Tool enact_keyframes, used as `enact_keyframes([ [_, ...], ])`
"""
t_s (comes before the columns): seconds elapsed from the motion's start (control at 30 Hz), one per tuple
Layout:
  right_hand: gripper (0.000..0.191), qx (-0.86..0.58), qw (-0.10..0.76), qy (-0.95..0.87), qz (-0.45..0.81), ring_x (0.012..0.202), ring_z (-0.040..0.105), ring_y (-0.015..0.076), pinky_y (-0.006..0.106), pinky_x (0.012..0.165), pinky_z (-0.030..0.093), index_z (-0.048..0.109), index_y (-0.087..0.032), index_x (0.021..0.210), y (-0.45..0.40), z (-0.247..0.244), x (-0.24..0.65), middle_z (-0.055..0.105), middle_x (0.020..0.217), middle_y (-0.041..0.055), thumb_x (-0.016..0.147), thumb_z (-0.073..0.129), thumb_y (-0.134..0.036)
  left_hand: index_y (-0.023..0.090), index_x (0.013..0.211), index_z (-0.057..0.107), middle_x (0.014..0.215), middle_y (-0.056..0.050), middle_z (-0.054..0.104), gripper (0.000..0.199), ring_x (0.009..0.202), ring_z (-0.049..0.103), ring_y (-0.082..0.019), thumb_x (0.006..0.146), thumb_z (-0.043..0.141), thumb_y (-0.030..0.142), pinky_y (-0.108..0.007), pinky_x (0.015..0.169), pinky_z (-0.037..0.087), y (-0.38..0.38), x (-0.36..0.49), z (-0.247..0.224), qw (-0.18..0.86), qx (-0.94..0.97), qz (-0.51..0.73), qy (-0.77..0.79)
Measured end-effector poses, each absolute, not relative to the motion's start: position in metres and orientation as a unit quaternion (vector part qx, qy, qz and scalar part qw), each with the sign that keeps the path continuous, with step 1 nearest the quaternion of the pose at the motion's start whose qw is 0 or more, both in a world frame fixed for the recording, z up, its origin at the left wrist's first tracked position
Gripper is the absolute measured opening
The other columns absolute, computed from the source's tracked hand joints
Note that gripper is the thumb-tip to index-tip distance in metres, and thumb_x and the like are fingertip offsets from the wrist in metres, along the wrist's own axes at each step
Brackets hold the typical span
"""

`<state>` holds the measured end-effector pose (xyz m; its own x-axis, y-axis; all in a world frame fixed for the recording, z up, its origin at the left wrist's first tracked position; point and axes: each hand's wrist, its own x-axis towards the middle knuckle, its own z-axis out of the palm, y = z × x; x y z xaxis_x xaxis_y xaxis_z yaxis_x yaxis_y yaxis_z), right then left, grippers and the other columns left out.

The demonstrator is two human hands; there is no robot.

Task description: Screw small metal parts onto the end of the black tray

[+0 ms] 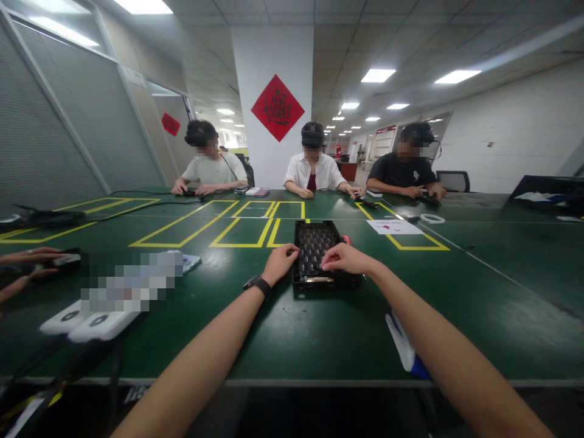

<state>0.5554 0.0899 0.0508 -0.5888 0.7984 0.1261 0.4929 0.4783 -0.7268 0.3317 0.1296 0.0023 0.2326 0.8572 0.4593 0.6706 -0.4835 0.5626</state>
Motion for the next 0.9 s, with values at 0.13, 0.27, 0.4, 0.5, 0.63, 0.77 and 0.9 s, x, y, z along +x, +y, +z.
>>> enact_keyframes([
  [0.13, 0.026, -0.368, 0.194, -0.856, 0.308, 0.072, 0.058, 0.0135, 0.025, 0.069, 0.043, 0.069, -0.014, 0.085, 0.0909, 0.0511, 0.5584, 0.068, 0.079, 0.0039, 0.071, 0.061, -0.034, 0.018, 0.086, 0.065, 0.087, -0.004, 0.066, 0.02, 0.08, 0.058, -0.017, 0.078, 0.048, 0.026, -0.028, 0.076, 0.043, 0.1328, 0.3317, -0.0018, 0.146, 0.765, 0.398, 0.485],
  [0.27, 0.023, -0.354, 0.172, -0.877, 0.276, 0.079, 0.058, 0.0146, 0.025, 0.075, 0.042, 0.07, -0.015, 0.085, 0.0903, 0.0516, 0.5591, 0.066, 0.085, 0.0043, 0.074, 0.058, -0.032, 0.019, 0.086, 0.064, 0.087, -0.004, 0.065, 0.021, 0.08, 0.058, -0.017, 0.079, 0.047, 0.028, -0.027, 0.075, 0.043, 0.1318, 0.332, -0.0018, 0.136, 0.768, 0.4, 0.481],
  [0.4, 0.021, -0.355, 0.155, -0.882, 0.269, 0.083, 0.057, 0.0152, 0.026, 0.078, 0.041, 0.07, -0.016, 0.085, 0.0899, 0.0517, 0.5587, 0.065, 0.086, 0.0045, 0.076, 0.056, -0.029, 0.019, 0.087, 0.064, 0.086, -0.004, 0.065, 0.022, 0.079, 0.057, -0.017, 0.08, 0.046, 0.029, -0.027, 0.075, 0.043, 0.1319, 0.332, -0.0021, 0.13, 0.769, 0.395, 0.485],
  [0.5, 0.022, -0.365, 0.147, -0.879, 0.269, 0.084, 0.057, 0.0154, 0.026, 0.079, 0.041, 0.069, -0.015, 0.086, 0.0907, 0.0513, 0.5585, 0.065, 0.087, 0.0045, 0.077, 0.055, -0.029, 0.019, 0.087, 0.064, 0.087, -0.004, 0.065, 0.022, 0.079, 0.057, -0.017, 0.08, 0.046, 0.029, -0.027, 0.075, 0.042, 0.1324, 0.332, -0.0029, 0.129, 0.771, 0.394, 0.483],
  [0.63, 0.023, -0.371, 0.136, -0.877, 0.274, 0.083, 0.058, 0.0156, 0.026, 0.079, 0.041, 0.069, -0.015, 0.085, 0.0922, 0.0503, 0.5589, 0.066, 0.087, 0.0044, 0.076, 0.055, -0.031, 0.019, 0.086, 0.064, 0.086, -0.004, 0.065, 0.022, 0.079, 0.057, -0.016, 0.081, 0.045, 0.03, -0.027, 0.075, 0.042, 0.1336, 0.3319, -0.0046, 0.127, 0.775, 0.398, 0.475],
  [0.77, 0.024, -0.371, 0.146, -0.872, 0.283, 0.085, 0.058, 0.0158, 0.026, 0.08, 0.041, 0.069, -0.014, 0.086, 0.0932, 0.0484, 0.5584, 0.066, 0.089, 0.005, 0.075, 0.057, -0.032, 0.019, 0.087, 0.063, 0.087, -0.003, 0.065, 0.022, 0.08, 0.057, -0.016, 0.081, 0.045, 0.029, -0.027, 0.076, 0.043, 0.1352, 0.3325, -0.0057, 0.12, 0.775, 0.394, 0.48],
  [0.9, 0.026, -0.375, 0.164, -0.862, 0.298, 0.084, 0.058, 0.0154, 0.026, 0.078, 0.043, 0.067, -0.013, 0.09, 0.0926, 0.0479, 0.5566, 0.066, 0.09, 0.0055, 0.075, 0.058, -0.031, 0.02, 0.086, 0.064, 0.087, -0.003, 0.065, 0.022, 0.08, 0.058, -0.016, 0.081, 0.044, 0.029, -0.026, 0.077, 0.043, 0.1356, 0.3329, -0.0055, 0.118, 0.776, 0.393, 0.479],
])
